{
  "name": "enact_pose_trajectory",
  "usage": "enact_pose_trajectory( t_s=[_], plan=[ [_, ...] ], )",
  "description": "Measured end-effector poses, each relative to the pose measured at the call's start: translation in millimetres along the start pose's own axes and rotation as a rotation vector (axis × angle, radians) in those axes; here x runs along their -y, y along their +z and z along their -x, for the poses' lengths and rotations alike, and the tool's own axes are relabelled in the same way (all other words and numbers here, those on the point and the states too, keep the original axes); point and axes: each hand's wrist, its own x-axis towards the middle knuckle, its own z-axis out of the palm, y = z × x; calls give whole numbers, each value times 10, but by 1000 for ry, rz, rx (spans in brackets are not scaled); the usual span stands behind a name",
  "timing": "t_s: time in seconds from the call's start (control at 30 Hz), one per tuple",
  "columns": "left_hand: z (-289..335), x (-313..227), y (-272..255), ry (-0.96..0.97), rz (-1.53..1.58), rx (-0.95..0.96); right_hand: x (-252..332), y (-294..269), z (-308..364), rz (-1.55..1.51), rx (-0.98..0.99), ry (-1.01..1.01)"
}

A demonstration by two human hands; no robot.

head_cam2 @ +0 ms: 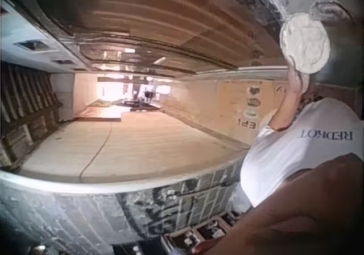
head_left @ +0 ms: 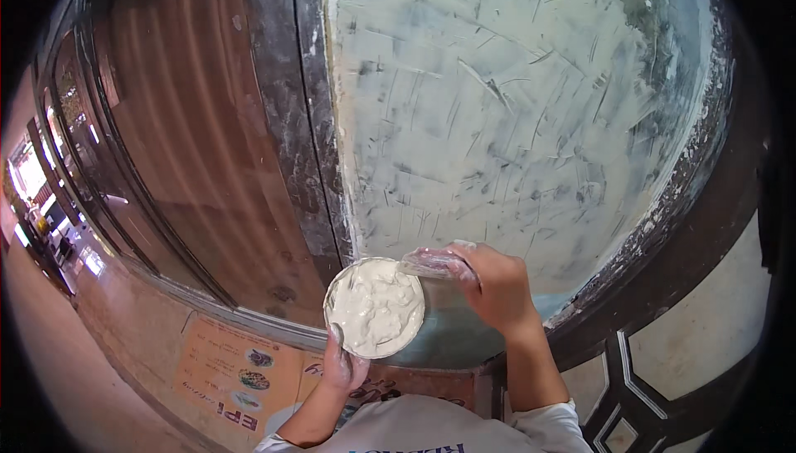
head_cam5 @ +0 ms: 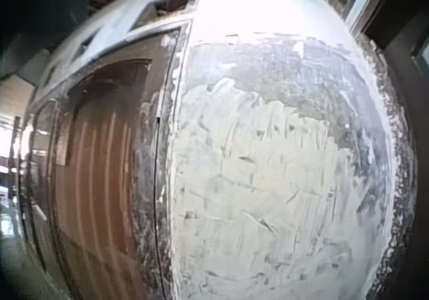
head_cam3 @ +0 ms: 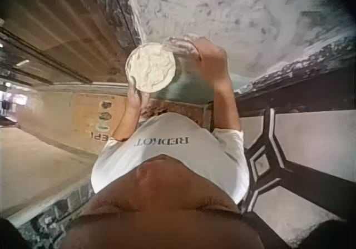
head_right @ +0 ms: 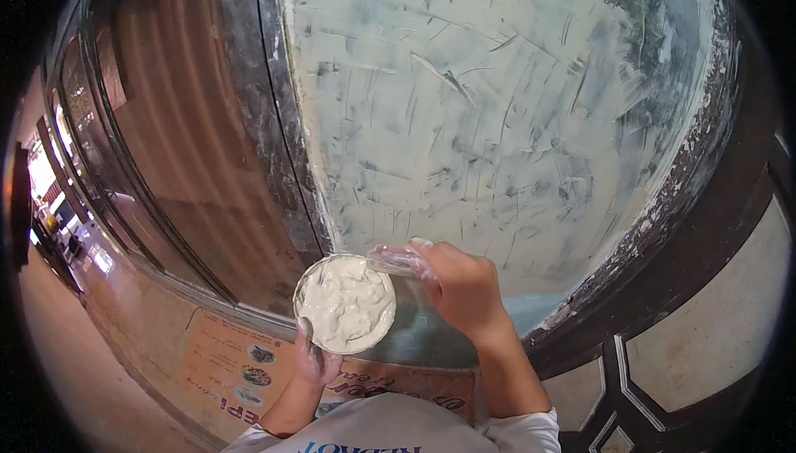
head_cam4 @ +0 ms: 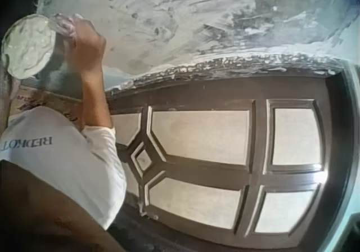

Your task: The person applies putty to a wall surface using a putty knife, repeatedly scooping material from a container and spreading it across the area.

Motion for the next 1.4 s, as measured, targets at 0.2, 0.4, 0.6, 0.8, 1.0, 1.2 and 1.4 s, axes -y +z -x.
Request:
enact_pose_trajectory(
  t_s=[0.2,0.4,0.6,0.8,1.0,1.2,1.4],
  plan=[
    [-39,-133,-186,-56,8,46,172,156,-106,62,58,-99],
    [-112,-304,-349,-168,105,25,281,333,-149,-127,73,-129],
    [-221,-497,-465,-167,169,83,108,650,126,-336,-23,86],
    [-202,-563,-642,-225,112,54,104,980,382,-318,-99,314],
    [-176,-711,-631,-233,142,60,117,1100,468,-269,-141,663],
    [-134,-832,-645,-187,190,43,93,1161,85,-218,-266,513],
    [-50,-865,-848,-164,206,13,12,1115,-134,-241,-403,584]
  ],
)
